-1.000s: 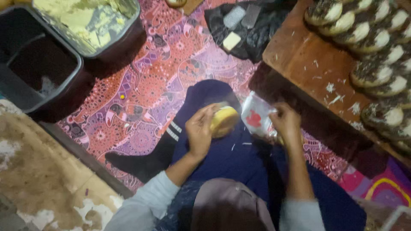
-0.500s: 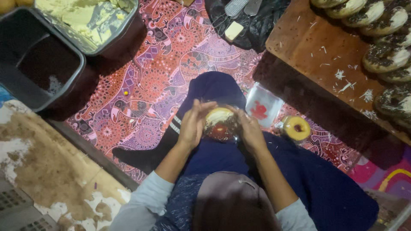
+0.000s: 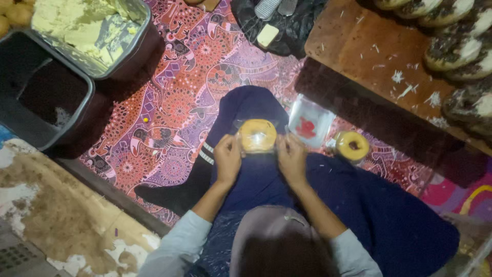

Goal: The person sits on a patterned mat and repeatedly picks up donuts from a wooden board, places them into clear plastic bags, and sets the packaged donuts into a white plastic crate. The donuts include plain and chocolate-topped varieties.

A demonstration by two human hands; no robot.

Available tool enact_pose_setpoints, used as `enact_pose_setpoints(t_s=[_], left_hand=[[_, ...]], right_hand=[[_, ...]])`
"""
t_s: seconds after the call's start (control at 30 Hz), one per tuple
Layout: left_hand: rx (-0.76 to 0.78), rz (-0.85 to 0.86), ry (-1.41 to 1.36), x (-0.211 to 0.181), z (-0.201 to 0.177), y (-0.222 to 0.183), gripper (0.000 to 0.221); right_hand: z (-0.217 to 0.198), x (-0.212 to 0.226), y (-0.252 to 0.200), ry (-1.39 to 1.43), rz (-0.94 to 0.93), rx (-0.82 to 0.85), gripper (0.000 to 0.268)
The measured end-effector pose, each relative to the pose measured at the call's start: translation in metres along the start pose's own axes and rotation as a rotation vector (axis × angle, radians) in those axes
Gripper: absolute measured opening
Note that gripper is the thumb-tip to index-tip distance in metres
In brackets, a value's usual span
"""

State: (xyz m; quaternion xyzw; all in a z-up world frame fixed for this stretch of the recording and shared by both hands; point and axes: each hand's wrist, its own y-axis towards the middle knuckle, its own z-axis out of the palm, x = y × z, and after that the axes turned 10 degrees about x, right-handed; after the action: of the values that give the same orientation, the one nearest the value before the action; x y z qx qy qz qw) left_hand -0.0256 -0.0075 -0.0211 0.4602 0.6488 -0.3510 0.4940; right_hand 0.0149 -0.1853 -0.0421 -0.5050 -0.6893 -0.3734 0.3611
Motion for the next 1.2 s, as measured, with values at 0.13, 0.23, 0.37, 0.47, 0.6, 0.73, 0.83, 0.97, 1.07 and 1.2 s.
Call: enact_pose_setpoints(t_s=[0.13, 0.23, 0.37, 0.47, 0.6, 0.73, 0.83, 0.97, 1.07, 1.2], left_hand=[[0.03, 0.022, 0.072, 0.016, 0.003, -0.022, 0.033], [0.097, 0.162, 0.094, -0.003, 0.019, -0.009, 0.022], [0.274, 0.298, 0.076, -0.024, 0.075, -0.014, 0.012], [0.444, 0.232, 0.021, -0.024, 0.141, -0.009, 0.016], [0.378, 0.095, -0.068, -0.005, 0.237, 0.014, 0.024], [0.657, 0.102, 0.135, 0.036, 0.295, 0.017, 0.033], [0.681, 0.109, 0.237, 0.069, 0.321, 0.022, 0.04], [0.778, 0.47, 0.464, 0.088, 0.318, 0.012, 0.042], [0.742, 0.195, 0.116, 0.067, 0.311, 0.02, 0.044], [0.763, -0.048, -0.418, 0.007, 0.282, 0.015, 0.048]], right_hand=[[0.006, -0.057, -0.034, 0.058, 0.126, 0.109, 0.035], [-0.009, -0.084, -0.014, 0.011, 0.268, 0.059, 0.032], [-0.052, -0.101, -0.017, 0.442, 0.32, -0.085, 0.04], [-0.097, -0.116, -0.027, 0.508, 0.386, -0.133, 0.043], [-0.153, -0.169, -0.034, 0.038, 0.457, -0.301, 0.048], [-0.146, -0.228, -0.051, -0.628, 0.532, -0.396, 0.074], [-0.142, -0.261, -0.036, -0.495, 0.424, -0.338, 0.074], [-0.151, -0.26, -0.031, 0.116, 0.929, -0.156, 0.073], [-0.161, -0.222, -0.012, 0.74, 0.866, -0.17, 0.074], [-0.176, -0.161, -0.022, 0.988, 0.488, -0.125, 0.064]])
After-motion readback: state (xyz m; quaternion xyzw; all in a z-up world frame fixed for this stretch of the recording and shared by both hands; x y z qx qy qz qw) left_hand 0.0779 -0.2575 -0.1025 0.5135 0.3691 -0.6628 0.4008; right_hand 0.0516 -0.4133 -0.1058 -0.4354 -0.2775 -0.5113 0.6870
